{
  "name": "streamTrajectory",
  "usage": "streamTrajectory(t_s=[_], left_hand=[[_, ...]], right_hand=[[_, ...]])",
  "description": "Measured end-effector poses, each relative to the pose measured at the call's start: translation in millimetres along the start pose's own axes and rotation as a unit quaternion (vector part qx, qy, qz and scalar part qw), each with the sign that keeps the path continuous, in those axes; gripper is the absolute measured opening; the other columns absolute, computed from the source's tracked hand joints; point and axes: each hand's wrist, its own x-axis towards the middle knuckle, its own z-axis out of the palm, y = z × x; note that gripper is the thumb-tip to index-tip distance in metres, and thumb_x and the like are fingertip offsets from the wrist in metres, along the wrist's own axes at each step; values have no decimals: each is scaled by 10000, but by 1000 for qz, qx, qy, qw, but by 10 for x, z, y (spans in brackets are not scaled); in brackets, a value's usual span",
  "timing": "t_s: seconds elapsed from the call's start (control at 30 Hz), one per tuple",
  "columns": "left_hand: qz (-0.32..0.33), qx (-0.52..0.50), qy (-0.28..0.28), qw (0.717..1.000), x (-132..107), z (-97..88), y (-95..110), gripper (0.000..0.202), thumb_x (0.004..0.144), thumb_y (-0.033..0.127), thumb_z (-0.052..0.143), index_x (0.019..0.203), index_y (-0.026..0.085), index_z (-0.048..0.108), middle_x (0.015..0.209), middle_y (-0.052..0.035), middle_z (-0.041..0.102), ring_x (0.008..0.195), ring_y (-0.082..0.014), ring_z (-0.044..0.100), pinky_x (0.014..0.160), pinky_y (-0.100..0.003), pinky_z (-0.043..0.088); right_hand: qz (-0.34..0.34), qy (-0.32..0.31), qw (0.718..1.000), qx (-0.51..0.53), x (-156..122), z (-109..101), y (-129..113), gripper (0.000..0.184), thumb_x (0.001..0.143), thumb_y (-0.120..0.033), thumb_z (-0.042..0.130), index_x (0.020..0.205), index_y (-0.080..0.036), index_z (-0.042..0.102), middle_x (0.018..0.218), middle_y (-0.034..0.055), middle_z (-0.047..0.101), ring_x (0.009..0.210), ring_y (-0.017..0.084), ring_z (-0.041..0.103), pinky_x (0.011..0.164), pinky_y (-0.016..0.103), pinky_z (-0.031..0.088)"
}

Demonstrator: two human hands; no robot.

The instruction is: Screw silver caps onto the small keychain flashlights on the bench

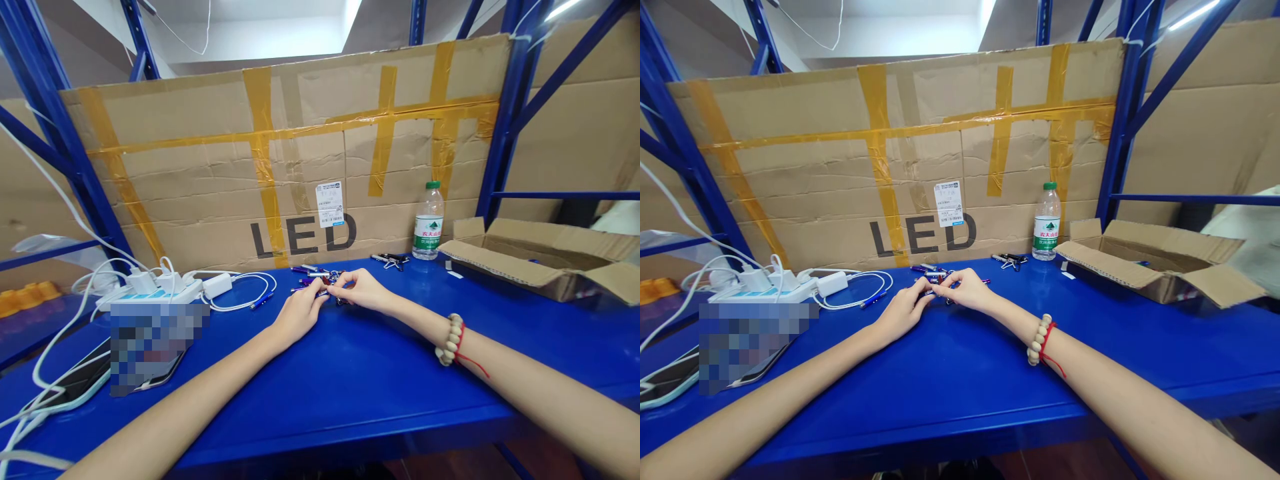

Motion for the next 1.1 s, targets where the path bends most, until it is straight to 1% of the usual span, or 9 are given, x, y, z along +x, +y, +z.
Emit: streamTrajectory(t_s=[0.17, 0.3, 0.4, 0.5, 0.6, 0.77, 0.87, 0.97, 1.1], left_hand=[[-11, -20, 5, 1000, 5, -4, 4, 96, 870, 236, 367, 892, 224, 459, 886, -18, 624, 808, -190, 601, 722, -283, 434], [-32, -43, 22, 998, 13, -9, 30, 130, 871, 255, 377, 974, 236, 454, 981, -22, 622, 873, -192, 596, 755, -288, 436], [-70, -31, 38, 996, 20, -19, 45, 157, 878, 273, 368, 1010, 235, 445, 957, -27, 631, 859, -202, 601, 722, -291, 439], [-108, -10, 57, 993, 24, -25, 47, 165, 884, 293, 362, 1016, 236, 443, 877, -24, 640, 835, -211, 608, 690, -291, 436], [-134, 9, 68, 989, 25, -26, 43, 177, 885, 316, 362, 1025, 242, 442, 837, -21, 642, 824, -211, 613, 692, -292, 430], [-150, 34, 75, 985, 23, -27, 33, 185, 884, 324, 366, 1035, 247, 442, 855, -23, 646, 829, -211, 613, 692, -289, 423], [-154, 40, 80, 984, 22, -29, 27, 187, 885, 321, 364, 1038, 247, 443, 879, -25, 647, 838, -206, 612, 698, -286, 420], [-154, 44, 80, 984, 22, -29, 23, 186, 886, 319, 365, 1038, 248, 445, 883, -24, 648, 840, -202, 613, 701, -283, 419], [-154, 45, 78, 984, 23, -26, 25, 181, 887, 318, 365, 1033, 250, 446, 873, -20, 651, 834, -201, 616, 696, -281, 419]], right_hand=[[-2, 5, 1000, 7, 17, 5, 8, 399, 660, -509, 598, 635, -111, 617, 514, -8, 513, 413, 61, 415, 394, 190, 306], [-35, 47, 998, -25, 50, 0, 21, 361, 679, -491, 593, 675, -130, 595, 582, 1, 560, 444, 73, 458, 430, 198, 345], [-62, 121, 982, -128, 61, -70, 25, 310, 713, -464, 574, 693, -157, 609, 703, 10, 600, 497, 80, 483, 468, 205, 344], [-71, 169, 946, -268, 46, -184, 28, 253, 738, -436, 564, 680, -197, 625, 776, -6, 612, 575, 94, 518, 510, 211, 324], [-55, 154, 917, -364, 24, -263, 38, 210, 747, -419, 563, 686, -236, 647, 788, -20, 621, 634, 107, 540, 515, 215, 295], [8, 104, 900, -422, 27, -256, 82, 190, 760, -378, 538, 721, -266, 687, 834, -7, 640, 698, 135, 563, 509, 224, 303], [8, 92, 901, -423, 37, -247, 125, 153, 748, -281, 537, 793, -277, 684, 859, -19, 646, 717, 136, 572, 539, 224, 352], [0, 88, 908, -410, 45, -258, 172, 233, 742, -181, 507, 883, -280, 665, 890, -24, 652, 764, 140, 586, 607, 227, 412], [-23, 50, 913, -404, 68, -261, 241, 315, 766, -101, 454, 965, -254, 645, 1015, -4, 641, 952, 167, 569, 799, 261, 439]])
